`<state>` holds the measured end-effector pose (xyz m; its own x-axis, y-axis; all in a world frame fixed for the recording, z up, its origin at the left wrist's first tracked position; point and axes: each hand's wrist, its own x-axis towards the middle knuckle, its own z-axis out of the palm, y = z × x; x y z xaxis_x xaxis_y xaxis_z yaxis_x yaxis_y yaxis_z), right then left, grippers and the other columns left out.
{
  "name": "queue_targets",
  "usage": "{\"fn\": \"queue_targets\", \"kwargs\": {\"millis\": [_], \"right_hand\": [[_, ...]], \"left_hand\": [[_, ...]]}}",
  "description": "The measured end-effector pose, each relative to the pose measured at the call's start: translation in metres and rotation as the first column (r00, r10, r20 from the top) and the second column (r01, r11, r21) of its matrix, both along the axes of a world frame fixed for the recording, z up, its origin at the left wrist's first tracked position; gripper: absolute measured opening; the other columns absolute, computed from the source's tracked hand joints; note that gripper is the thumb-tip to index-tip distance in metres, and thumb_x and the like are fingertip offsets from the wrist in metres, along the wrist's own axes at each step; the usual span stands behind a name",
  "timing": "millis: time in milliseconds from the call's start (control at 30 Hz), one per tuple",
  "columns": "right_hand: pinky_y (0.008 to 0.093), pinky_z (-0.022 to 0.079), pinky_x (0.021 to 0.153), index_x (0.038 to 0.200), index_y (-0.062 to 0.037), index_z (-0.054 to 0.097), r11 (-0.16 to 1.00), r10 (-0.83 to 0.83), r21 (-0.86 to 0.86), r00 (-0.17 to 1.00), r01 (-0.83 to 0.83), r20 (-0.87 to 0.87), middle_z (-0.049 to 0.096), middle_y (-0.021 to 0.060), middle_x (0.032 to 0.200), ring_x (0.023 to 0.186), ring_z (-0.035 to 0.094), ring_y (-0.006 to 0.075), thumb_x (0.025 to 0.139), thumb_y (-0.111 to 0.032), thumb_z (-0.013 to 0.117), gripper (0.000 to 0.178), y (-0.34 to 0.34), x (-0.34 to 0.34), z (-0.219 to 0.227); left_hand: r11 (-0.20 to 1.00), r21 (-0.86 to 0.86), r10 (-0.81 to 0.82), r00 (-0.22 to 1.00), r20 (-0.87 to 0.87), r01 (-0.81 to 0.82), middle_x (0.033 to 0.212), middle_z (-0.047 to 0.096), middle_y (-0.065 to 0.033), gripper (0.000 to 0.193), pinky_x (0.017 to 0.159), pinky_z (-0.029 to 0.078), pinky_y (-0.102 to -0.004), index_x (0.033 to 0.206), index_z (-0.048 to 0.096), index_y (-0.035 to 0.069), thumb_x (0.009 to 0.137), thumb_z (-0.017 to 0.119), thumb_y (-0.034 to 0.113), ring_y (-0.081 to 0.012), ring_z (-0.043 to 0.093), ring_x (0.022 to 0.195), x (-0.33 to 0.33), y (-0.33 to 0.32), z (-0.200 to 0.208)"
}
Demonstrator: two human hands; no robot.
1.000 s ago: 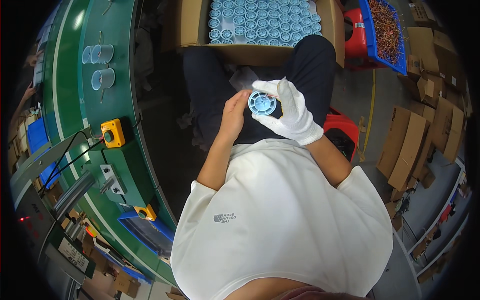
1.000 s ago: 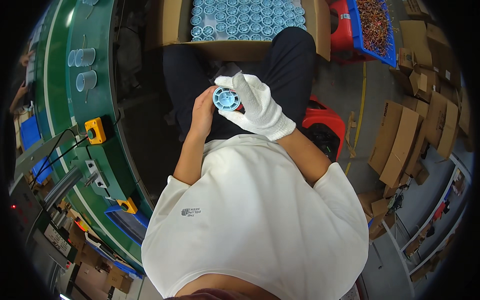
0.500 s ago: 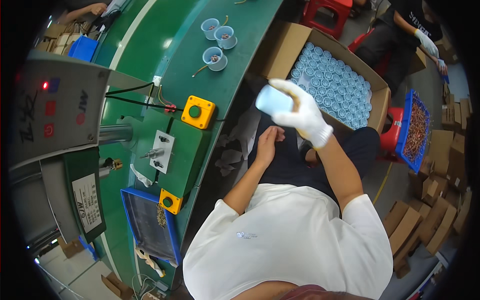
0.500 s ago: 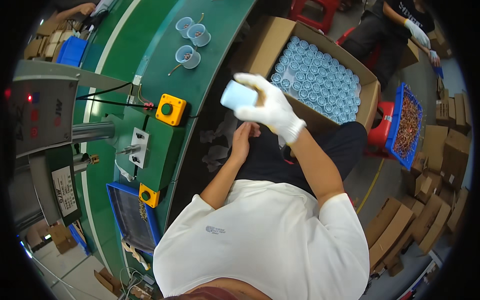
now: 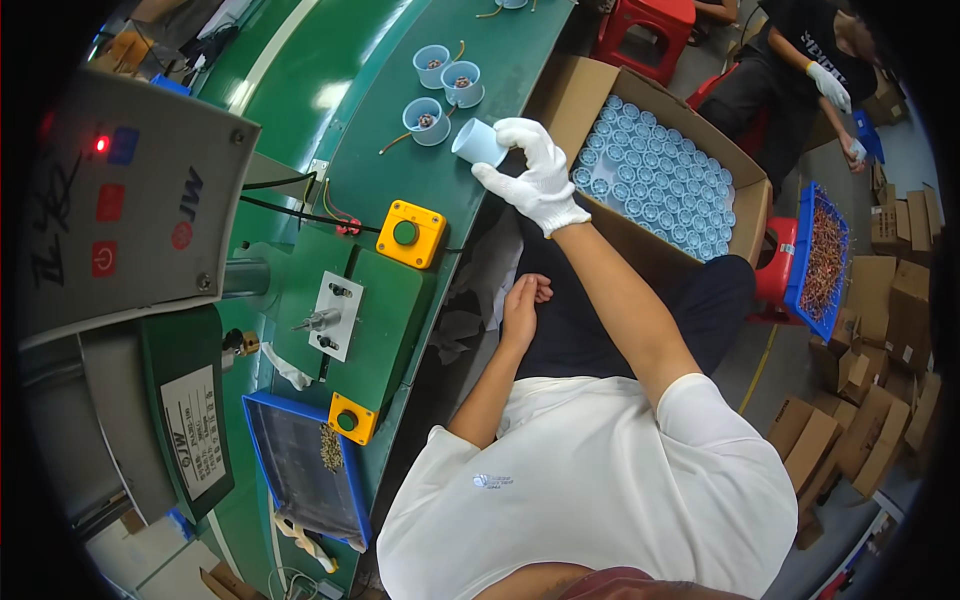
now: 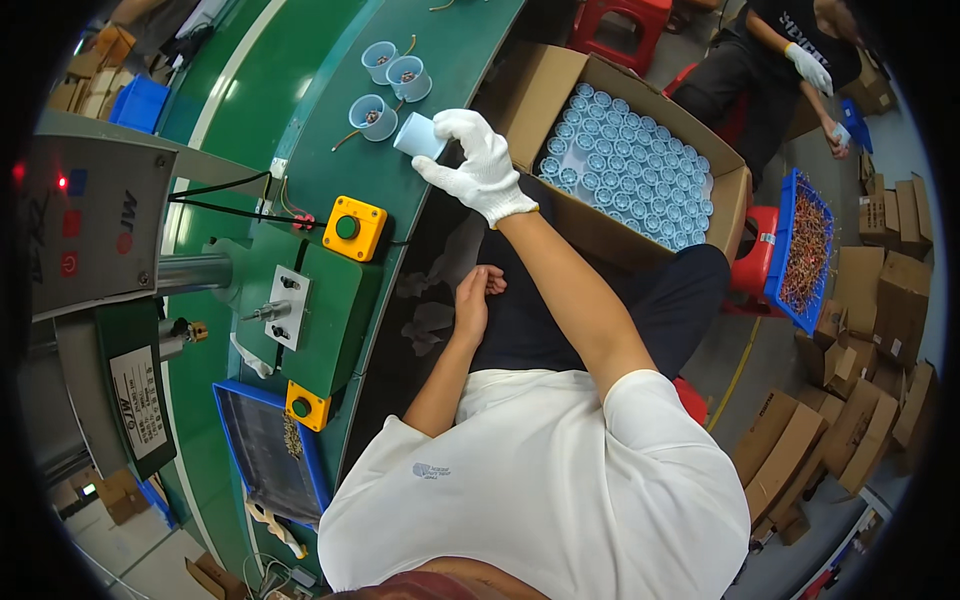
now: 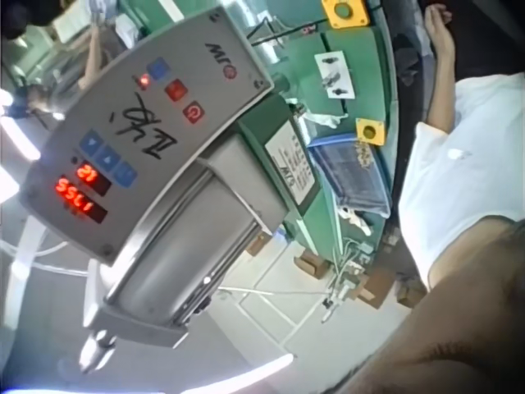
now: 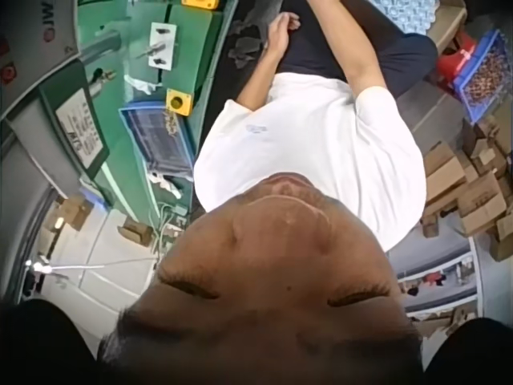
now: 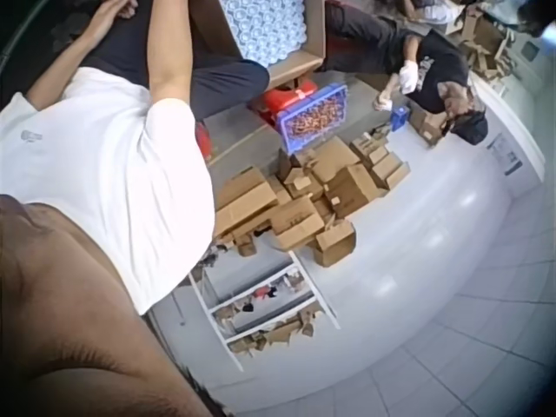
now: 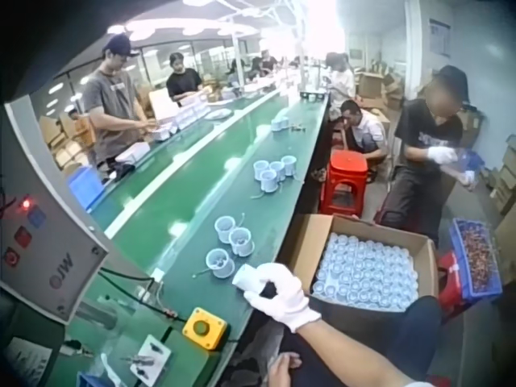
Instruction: Assembling small blue plastic components and organizing them into a container on a production line.
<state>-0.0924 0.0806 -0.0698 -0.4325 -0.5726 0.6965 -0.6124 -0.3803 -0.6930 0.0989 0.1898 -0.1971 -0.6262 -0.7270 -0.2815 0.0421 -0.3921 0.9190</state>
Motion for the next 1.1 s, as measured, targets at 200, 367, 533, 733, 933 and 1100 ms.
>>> {"fn": "queue_targets", "kwargs": {"millis": [200, 367, 533, 733, 933, 1100], "right_hand": [[0.0411, 0.059, 0.087, 0.108, -0.0109, 0.063, 0.997, -0.017, -0.068, 0.998, 0.021, 0.065, 0.069, 0.0138, 0.120, 0.102, 0.072, 0.0322, 0.076, -0.025, 0.095, 0.048, -0.007, -0.002, -0.005], [0.0434, 0.060, 0.083, 0.100, -0.0111, 0.062, 0.996, -0.050, -0.072, 0.994, 0.058, 0.099, 0.065, 0.0127, 0.117, 0.096, 0.070, 0.0343, 0.074, -0.028, 0.094, 0.044, -0.007, 0.008, -0.002], [0.0473, 0.059, 0.071, 0.090, -0.0099, 0.054, 0.992, -0.002, -0.126, 0.999, 0.009, 0.051, 0.060, 0.0137, 0.119, 0.084, 0.069, 0.0377, 0.076, -0.026, 0.092, 0.044, 0.001, 0.004, -0.012], [0.0480, 0.057, 0.078, 0.078, -0.0072, 0.065, 0.997, 0.005, -0.072, 0.998, -0.009, -0.064, 0.066, 0.0115, 0.103, 0.090, 0.068, 0.0333, 0.079, -0.030, 0.086, 0.031, -0.009, -0.020, -0.003], [0.0485, 0.046, 0.098, 0.101, -0.0196, 0.075, 1.000, -0.019, -0.028, 0.960, 0.011, -0.278, 0.067, 0.0069, 0.117, 0.108, 0.059, 0.0327, 0.084, -0.043, 0.071, 0.029, 0.059, -0.041, 0.012], [0.0508, 0.058, 0.094, 0.100, -0.0124, 0.078, 0.993, -0.113, 0.010, 0.993, 0.114, -0.028, 0.073, 0.0118, 0.121, 0.110, 0.069, 0.0374, 0.082, -0.025, 0.080, 0.022, 0.280, -0.116, -0.038]], "left_hand": [[0.991, -0.060, -0.117, 0.989, 0.093, 0.122, 0.090, 0.069, -0.0032, 0.027, 0.082, 0.049, -0.0265, 0.106, 0.071, 0.000, 0.114, 0.055, 0.022, -0.0100, 0.062, 0.087, -0.023, 0.005, 0.003], [0.972, -0.186, -0.114, 0.980, 0.160, 0.143, 0.108, 0.076, -0.0066, 0.025, 0.088, 0.054, -0.0286, 0.120, 0.072, -0.004, 0.109, 0.061, 0.015, -0.0134, 0.069, 0.096, -0.016, 0.012, -0.002], [0.927, -0.293, -0.150, 0.948, 0.282, 0.234, 0.106, 0.080, -0.0160, 0.027, 0.088, 0.056, -0.0365, 0.112, 0.073, -0.009, 0.095, 0.066, 0.011, -0.0225, 0.074, 0.099, -0.034, 0.030, 0.006], [0.722, -0.622, 0.016, 0.892, 0.452, 0.302, 0.102, 0.079, -0.0228, 0.023, 0.084, 0.057, -0.0379, 0.108, 0.073, -0.008, 0.095, 0.071, 0.011, -0.0224, 0.075, 0.100, -0.051, 0.047, 0.007], [0.733, -0.548, -0.106, 0.864, 0.492, 0.402, 0.105, 0.081, -0.0174, 0.025, 0.090, 0.058, -0.0377, 0.111, 0.074, -0.009, 0.096, 0.069, 0.011, -0.0226, 0.076, 0.102, -0.067, 0.036, 0.018], [0.360, -0.767, -0.229, 0.847, 0.480, 0.532, 0.089, 0.073, -0.0207, 0.027, 0.083, 0.054, -0.0467, 0.100, 0.072, -0.001, 0.104, 0.063, 0.024, -0.0422, 0.070, 0.089, -0.118, 0.015, -0.012]]}}
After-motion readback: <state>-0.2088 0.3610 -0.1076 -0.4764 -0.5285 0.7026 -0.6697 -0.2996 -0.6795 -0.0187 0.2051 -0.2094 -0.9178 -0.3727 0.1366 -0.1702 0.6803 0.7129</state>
